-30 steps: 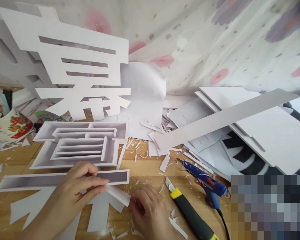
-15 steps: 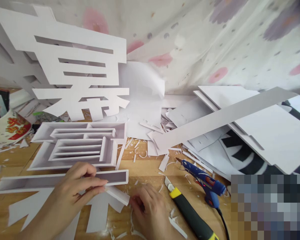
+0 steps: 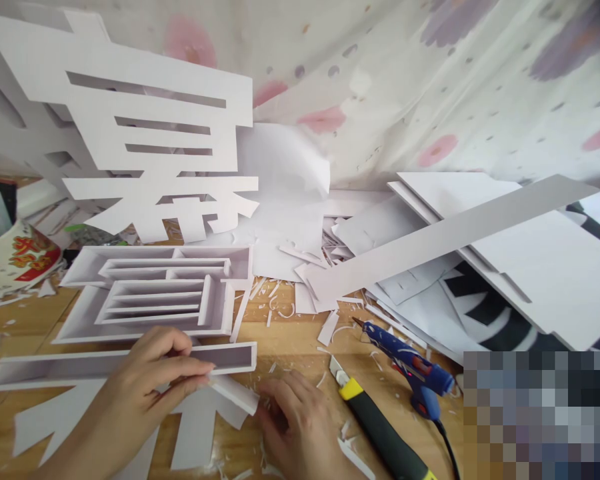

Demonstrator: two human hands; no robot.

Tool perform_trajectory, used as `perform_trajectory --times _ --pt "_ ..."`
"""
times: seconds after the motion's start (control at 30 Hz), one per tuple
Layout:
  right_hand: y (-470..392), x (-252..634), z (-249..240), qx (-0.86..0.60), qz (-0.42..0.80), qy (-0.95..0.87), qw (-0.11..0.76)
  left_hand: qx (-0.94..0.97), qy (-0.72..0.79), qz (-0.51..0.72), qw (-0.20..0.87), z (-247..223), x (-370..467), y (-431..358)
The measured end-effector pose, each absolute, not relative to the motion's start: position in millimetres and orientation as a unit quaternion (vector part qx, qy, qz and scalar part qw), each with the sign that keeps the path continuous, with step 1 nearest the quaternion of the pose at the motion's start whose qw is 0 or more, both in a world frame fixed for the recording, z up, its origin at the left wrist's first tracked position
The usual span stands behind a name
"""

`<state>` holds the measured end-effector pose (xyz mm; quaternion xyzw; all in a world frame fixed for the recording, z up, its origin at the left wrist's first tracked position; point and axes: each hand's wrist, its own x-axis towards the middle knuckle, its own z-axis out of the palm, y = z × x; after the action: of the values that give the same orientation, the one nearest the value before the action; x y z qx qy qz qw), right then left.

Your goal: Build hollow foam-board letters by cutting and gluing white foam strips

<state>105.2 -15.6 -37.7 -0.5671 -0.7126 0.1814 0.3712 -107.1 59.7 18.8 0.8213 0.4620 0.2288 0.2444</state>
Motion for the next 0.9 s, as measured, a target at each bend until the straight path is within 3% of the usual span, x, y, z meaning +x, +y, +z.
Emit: perform_trajectory --times 0.53,0.9 --pt "-17 103 -32 -0.57 0.167 -0.733 0.332 0.842 0.443 0.195 0.24 29 -107 60" --pt "-19 101 -29 -0.59 0.17 -0.736 0.285 0.9 0.364 0.208 0.121 17 -110 72"
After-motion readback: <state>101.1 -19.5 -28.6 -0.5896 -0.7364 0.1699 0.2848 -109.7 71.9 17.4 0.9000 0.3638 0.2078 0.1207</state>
